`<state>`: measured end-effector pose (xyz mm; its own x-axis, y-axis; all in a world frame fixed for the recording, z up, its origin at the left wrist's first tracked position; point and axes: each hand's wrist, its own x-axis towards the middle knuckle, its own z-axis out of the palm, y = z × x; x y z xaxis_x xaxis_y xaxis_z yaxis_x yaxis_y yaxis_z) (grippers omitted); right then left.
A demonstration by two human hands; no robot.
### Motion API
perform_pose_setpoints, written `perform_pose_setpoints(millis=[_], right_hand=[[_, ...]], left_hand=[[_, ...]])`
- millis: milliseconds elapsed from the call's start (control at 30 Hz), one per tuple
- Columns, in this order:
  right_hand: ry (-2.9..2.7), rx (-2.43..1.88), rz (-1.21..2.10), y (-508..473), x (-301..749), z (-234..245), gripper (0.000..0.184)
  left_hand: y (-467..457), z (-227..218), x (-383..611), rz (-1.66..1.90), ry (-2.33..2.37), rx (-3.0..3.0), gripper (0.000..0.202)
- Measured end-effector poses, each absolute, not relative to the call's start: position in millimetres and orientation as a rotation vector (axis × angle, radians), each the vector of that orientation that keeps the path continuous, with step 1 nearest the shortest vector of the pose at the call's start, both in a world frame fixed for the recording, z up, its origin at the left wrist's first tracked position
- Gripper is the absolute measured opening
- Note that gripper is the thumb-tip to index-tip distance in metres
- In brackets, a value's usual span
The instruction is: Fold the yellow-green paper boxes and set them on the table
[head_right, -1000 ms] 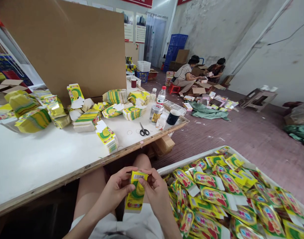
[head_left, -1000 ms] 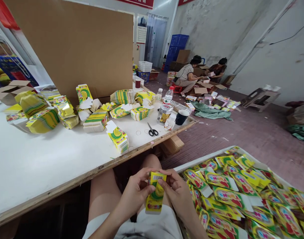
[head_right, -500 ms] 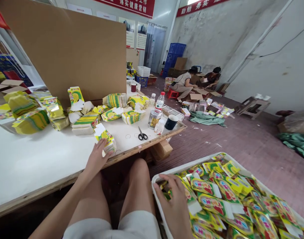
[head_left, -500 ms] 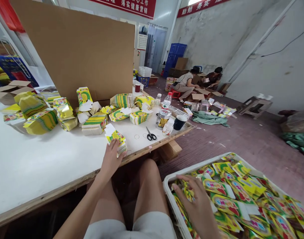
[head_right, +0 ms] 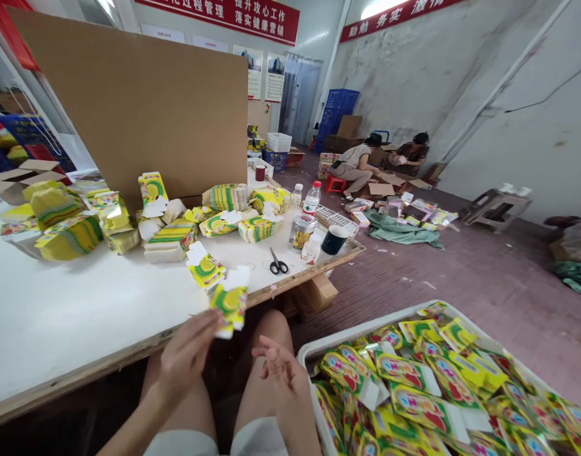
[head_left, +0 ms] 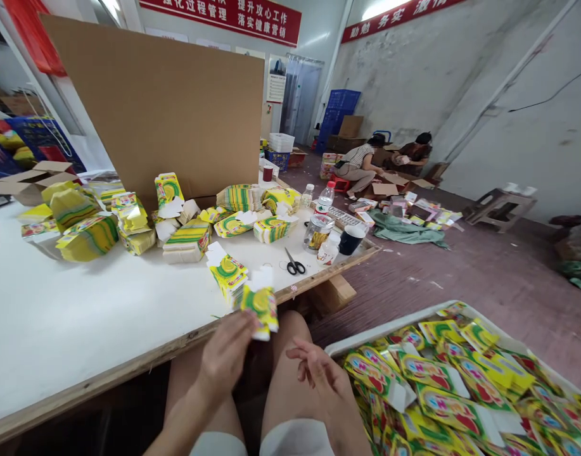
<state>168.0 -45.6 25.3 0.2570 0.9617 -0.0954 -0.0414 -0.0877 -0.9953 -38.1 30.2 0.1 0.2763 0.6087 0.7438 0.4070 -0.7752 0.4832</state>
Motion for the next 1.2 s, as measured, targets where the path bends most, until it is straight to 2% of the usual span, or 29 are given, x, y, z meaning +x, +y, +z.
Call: perform_pose_setpoints(millis=[133, 300, 467, 767, 1000, 1100, 1200], right_hand=[[-0.688, -1.222, 1.187, -44, 167, 27, 0.038], [-0.684, -1.192, 1.185, -46, 161, 27, 0.039], [-0.719, -1.195, 1.276, -51, 146, 15, 0.034], [-0.935, -1.346, 1.142, -56, 148, 23, 0.042], [-0.966, -1.391, 1.131, -56, 143, 21, 0.033], [-0.991, -1.397, 1.013, -55, 147, 24, 0.032], [-1.052, -1.303, 1.031, -54, 154, 30, 0.048]], left_hand=[[-19, -2, -16, 1.302, 0.540, 2.343, 0.057], [-21, 13, -6, 1.339, 0.700, 1.327, 0.046], [-8, 27, -3, 0.969, 0.476, 0.782, 0.052], [-9, 27, 7, 1.021, 0.609, 0.787, 0.039], [-10, 25, 12, 1.059, 0.713, 0.892, 0.035], [-13, 25, 9, 1.061, 0.732, 0.975, 0.050], [-14, 28, 1, 1.013, 0.682, 1.064, 0.060]])
